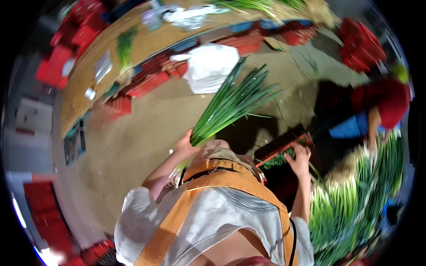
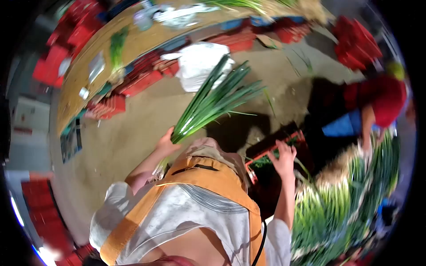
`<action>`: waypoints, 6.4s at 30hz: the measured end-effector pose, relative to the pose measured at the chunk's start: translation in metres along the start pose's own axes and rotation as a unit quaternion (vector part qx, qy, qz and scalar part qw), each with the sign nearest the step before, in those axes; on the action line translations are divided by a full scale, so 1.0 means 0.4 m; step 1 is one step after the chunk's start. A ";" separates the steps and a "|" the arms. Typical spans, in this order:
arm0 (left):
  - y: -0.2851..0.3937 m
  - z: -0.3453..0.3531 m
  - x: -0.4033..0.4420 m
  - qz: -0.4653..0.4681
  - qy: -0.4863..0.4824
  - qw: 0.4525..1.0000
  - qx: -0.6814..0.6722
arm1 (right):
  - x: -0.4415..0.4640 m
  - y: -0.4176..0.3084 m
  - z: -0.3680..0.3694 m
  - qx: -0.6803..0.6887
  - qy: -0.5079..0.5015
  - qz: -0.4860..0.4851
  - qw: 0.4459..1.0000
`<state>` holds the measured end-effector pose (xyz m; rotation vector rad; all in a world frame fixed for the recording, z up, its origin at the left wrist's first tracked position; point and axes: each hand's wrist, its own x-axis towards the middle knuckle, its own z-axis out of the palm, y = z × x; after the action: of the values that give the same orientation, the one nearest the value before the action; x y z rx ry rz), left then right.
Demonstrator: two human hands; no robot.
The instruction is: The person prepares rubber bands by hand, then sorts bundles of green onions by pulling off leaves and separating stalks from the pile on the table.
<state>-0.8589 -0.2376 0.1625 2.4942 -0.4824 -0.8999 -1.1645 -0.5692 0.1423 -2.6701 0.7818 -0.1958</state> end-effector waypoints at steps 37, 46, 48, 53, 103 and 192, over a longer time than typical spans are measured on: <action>-0.652 -1.312 1.312 -0.124 0.371 0.920 0.017 | 0.302 -0.609 0.387 0.037 -0.228 0.172 0.958; -0.737 -1.104 1.359 -0.127 0.209 0.966 0.085 | 0.254 -0.679 0.391 0.100 -0.220 0.246 0.939; -0.734 -1.104 1.364 -0.145 0.223 0.960 0.089 | 0.253 -0.677 0.401 0.094 -0.219 0.237 0.942; -0.631 -1.070 1.303 -0.152 0.282 0.931 0.174 | 0.251 -0.659 0.417 0.106 -0.187 0.209 0.954; 0.891 0.906 0.426 0.623 -0.447 0.532 0.360 | -0.584 -0.263 0.406 0.258 0.206 0.721 0.609; 0.932 1.200 -0.333 0.132 -0.736 0.643 0.168 | -0.809 0.285 0.074 0.634 0.721 0.270 0.077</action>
<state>-1.3388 -0.6271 0.0905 1.1880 -1.5004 -2.7264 -1.4853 -0.4739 0.0620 0.4069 0.8928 -2.0260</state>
